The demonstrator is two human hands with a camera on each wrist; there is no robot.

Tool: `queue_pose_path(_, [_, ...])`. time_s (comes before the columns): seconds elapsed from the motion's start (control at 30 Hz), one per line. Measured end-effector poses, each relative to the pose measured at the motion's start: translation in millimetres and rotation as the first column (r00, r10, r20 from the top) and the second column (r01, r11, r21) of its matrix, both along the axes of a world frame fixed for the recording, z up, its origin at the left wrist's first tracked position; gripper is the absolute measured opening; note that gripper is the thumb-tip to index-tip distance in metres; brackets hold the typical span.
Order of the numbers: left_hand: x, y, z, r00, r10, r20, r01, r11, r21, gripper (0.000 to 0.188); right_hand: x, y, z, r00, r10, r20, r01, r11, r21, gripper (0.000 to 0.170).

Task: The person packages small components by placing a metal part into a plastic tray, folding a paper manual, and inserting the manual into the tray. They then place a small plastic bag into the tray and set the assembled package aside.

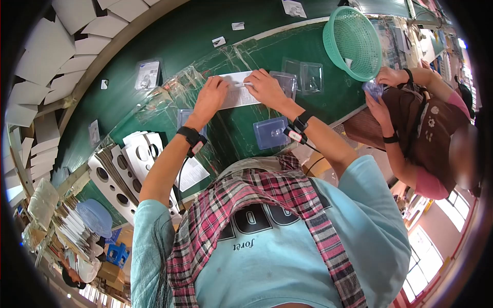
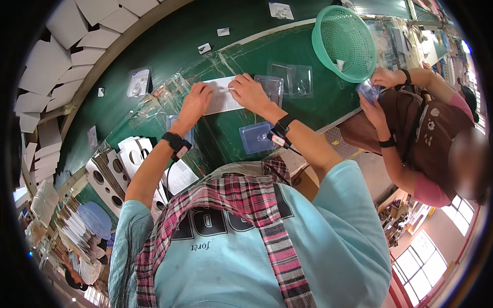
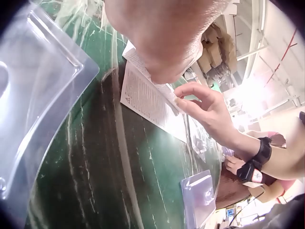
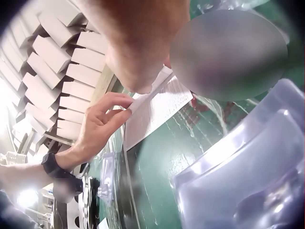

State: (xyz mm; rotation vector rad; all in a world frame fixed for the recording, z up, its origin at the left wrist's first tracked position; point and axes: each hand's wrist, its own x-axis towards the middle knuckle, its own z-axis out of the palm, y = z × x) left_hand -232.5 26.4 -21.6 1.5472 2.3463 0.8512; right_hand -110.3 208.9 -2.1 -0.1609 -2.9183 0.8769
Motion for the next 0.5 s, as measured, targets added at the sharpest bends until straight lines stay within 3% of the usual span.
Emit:
queue_pose_path(0.13, [-1.7,7.8,-5.2,0.990,0.143,-0.013,-0.143,0.990,-0.011,0.010,-4.6,7.0,-13.3,0.997,-0.082,0.018,0.083,0.994,-0.075,0.015])
queue_pose_path(0.5, [-5.6,21.7,-2.0,0.959,0.280,0.037,-0.280,0.960,0.003,0.013,-18.5,5.2,-19.3,0.959,-0.269,0.088,0.278,0.954,-0.112,0.022])
